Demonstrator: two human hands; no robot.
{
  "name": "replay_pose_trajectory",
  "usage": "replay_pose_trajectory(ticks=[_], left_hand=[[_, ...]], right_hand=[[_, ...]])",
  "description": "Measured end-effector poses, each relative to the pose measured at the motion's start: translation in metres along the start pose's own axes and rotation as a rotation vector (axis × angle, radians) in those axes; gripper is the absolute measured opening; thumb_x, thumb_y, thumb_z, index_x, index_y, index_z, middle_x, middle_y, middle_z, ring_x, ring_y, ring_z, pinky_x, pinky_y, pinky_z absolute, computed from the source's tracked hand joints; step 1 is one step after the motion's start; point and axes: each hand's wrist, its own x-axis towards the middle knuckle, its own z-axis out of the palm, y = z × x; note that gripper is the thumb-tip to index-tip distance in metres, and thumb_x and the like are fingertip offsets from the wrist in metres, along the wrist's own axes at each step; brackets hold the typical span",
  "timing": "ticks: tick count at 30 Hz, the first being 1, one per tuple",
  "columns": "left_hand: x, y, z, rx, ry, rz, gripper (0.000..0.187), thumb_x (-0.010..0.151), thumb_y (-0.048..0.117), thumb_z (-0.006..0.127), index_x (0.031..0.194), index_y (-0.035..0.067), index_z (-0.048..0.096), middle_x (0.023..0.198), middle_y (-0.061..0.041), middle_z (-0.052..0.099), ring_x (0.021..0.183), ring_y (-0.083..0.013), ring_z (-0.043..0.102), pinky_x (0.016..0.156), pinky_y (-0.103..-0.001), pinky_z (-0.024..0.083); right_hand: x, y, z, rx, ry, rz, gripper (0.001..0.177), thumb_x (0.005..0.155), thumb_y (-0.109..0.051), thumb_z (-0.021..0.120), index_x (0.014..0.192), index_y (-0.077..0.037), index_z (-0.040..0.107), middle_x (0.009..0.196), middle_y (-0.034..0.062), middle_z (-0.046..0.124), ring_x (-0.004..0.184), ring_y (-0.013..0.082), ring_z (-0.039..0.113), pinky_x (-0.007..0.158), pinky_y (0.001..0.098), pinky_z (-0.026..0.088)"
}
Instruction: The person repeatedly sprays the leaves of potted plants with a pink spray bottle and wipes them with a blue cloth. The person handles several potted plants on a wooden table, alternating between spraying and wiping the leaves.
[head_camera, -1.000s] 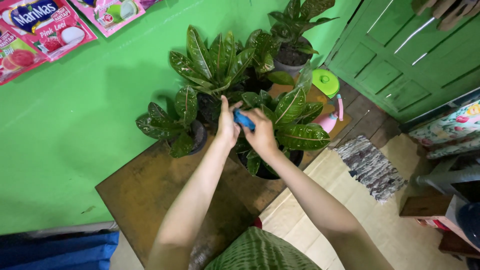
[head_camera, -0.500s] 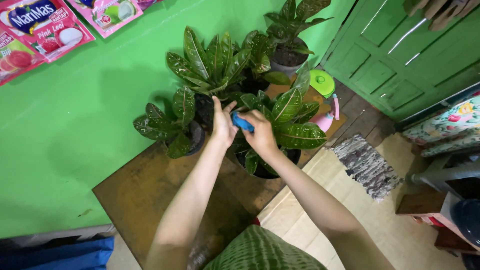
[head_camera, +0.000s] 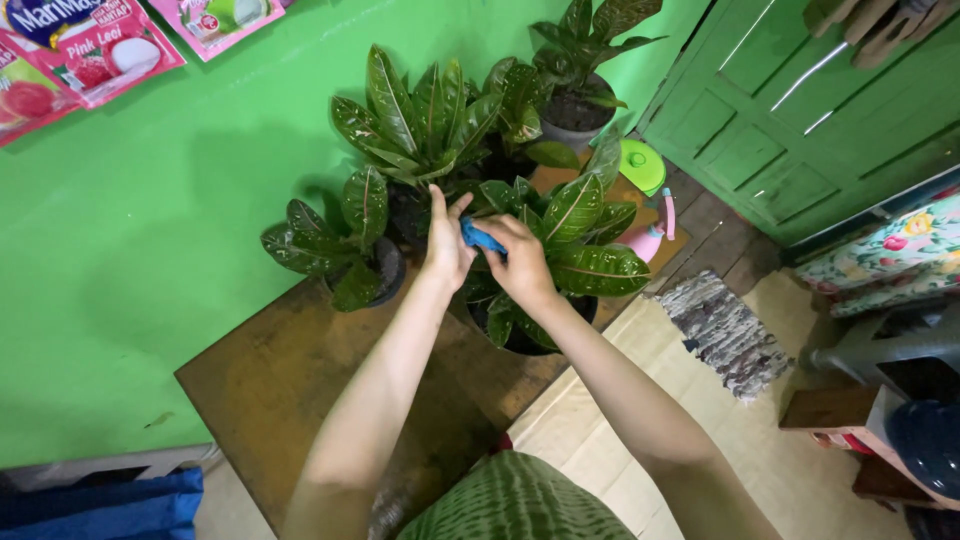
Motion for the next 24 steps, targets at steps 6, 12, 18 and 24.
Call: replay_pose_trajectory(ticks=[6, 12, 18, 24], left_hand=[[0.023, -0.015, -0.025, -0.024, 0.001, -0.014, 0.11, 0.087, 0.09, 0.027, 0.163, 0.011, 0.017, 0.151, -0.032, 0.034, 0.141, -0.0441, 0.041, 0.118, -0.061, 0.028], [0.026, -0.017, -0.037, -0.041, -0.016, 0.004, 0.106, 0.089, 0.088, 0.023, 0.163, 0.012, 0.016, 0.152, -0.036, 0.031, 0.143, -0.049, 0.038, 0.116, -0.061, 0.031], [0.045, -0.034, -0.052, -0.019, -0.026, 0.018, 0.09, 0.098, 0.078, 0.031, 0.161, 0.014, 0.023, 0.14, -0.035, 0.05, 0.13, -0.0501, 0.054, 0.106, -0.069, 0.04], [0.054, -0.049, -0.034, 0.152, -0.02, 0.102, 0.071, 0.101, 0.056, 0.055, 0.156, 0.017, 0.03, 0.138, -0.027, 0.055, 0.125, -0.0398, 0.059, 0.101, -0.067, 0.048]], right_hand=[[-0.003, 0.0, -0.007, -0.064, -0.046, -0.086, 0.037, 0.083, 0.007, 0.072, 0.114, -0.014, 0.076, 0.11, 0.0073, 0.073, 0.104, 0.0361, 0.069, 0.091, 0.046, 0.055], [-0.012, -0.003, -0.015, -0.058, -0.106, -0.089, 0.039, 0.08, 0.011, 0.07, 0.112, -0.011, 0.076, 0.111, 0.0107, 0.074, 0.105, 0.0381, 0.07, 0.09, 0.0475, 0.056], [-0.024, 0.03, -0.019, -0.103, -0.008, 0.047, 0.034, 0.083, 0.005, 0.073, 0.116, -0.002, 0.07, 0.105, 0.0194, 0.07, 0.099, 0.0447, 0.069, 0.084, 0.0513, 0.056], [-0.023, 0.036, -0.025, -0.098, 0.059, 0.142, 0.032, 0.082, -0.002, 0.08, 0.114, -0.003, 0.072, 0.099, 0.0204, 0.071, 0.093, 0.0459, 0.069, 0.078, 0.0506, 0.056]])
